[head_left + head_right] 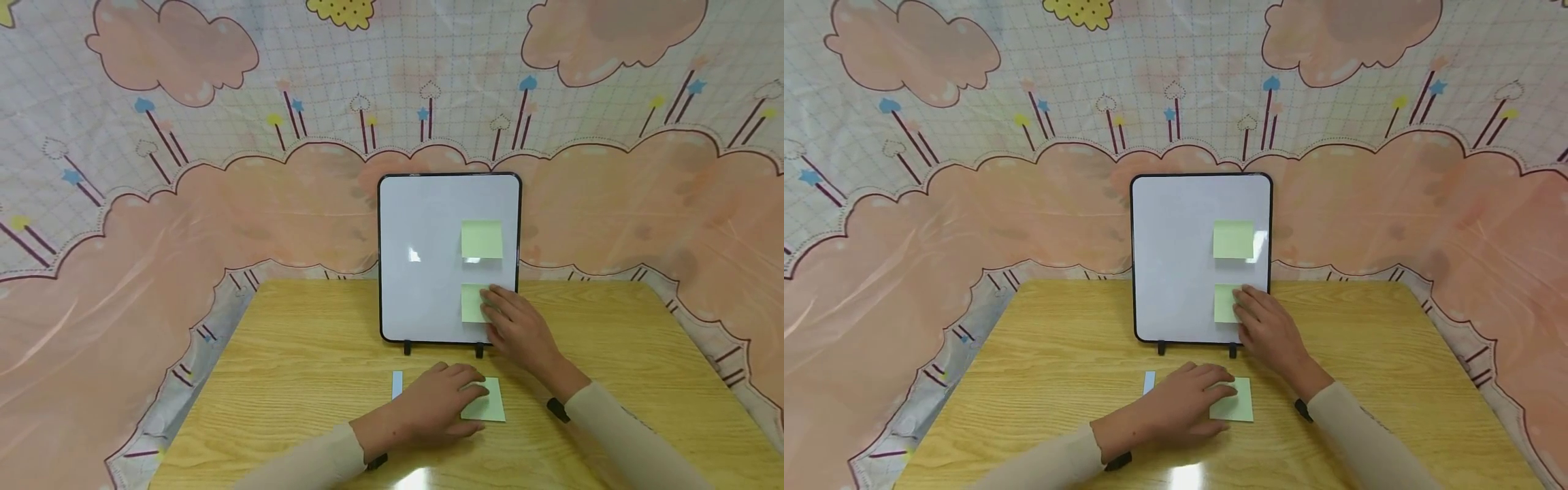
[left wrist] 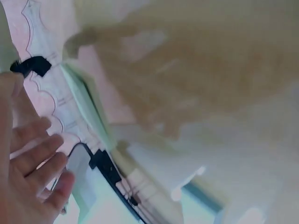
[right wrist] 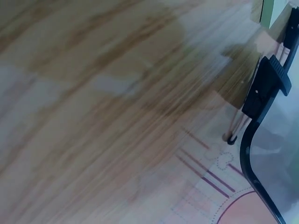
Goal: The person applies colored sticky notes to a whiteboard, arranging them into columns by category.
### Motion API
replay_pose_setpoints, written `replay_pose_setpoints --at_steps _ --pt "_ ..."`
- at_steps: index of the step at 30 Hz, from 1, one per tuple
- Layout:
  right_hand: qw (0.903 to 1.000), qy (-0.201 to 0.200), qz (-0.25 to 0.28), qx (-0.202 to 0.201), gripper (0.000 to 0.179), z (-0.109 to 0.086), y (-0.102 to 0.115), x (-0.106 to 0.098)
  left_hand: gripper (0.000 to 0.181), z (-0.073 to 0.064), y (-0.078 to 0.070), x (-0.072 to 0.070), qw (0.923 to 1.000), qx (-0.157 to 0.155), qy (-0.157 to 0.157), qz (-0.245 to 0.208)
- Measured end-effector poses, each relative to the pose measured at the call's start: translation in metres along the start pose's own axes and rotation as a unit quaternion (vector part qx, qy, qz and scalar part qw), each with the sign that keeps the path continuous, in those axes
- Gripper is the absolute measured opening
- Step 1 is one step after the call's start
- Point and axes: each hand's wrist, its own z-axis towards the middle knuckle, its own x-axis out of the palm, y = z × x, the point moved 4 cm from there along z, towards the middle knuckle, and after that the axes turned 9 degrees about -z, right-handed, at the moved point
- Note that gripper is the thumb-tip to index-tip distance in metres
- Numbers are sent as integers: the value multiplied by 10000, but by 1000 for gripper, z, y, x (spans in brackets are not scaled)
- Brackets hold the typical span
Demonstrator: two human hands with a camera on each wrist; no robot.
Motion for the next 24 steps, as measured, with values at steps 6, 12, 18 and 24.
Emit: replay_pose_setpoints --at_steps 6,12,18,24 --pt "9999 -12 -52 -94 45 -2 0 0 57 13 20 -16 9946 -305 -659 736" --pt "9999 24 -100 -120 48 -3 0 -4 64 27 40 -26 9850 -789 -886 1249" --pt "9998 -60 -119 -157 46 -6 -1 -5 73 41 52 -29 9809 -1021 -851 1422" --pt "9999 29 -72 -140 46 -7 -2 -7 83 53 61 -28 9768 -1168 -800 1608"
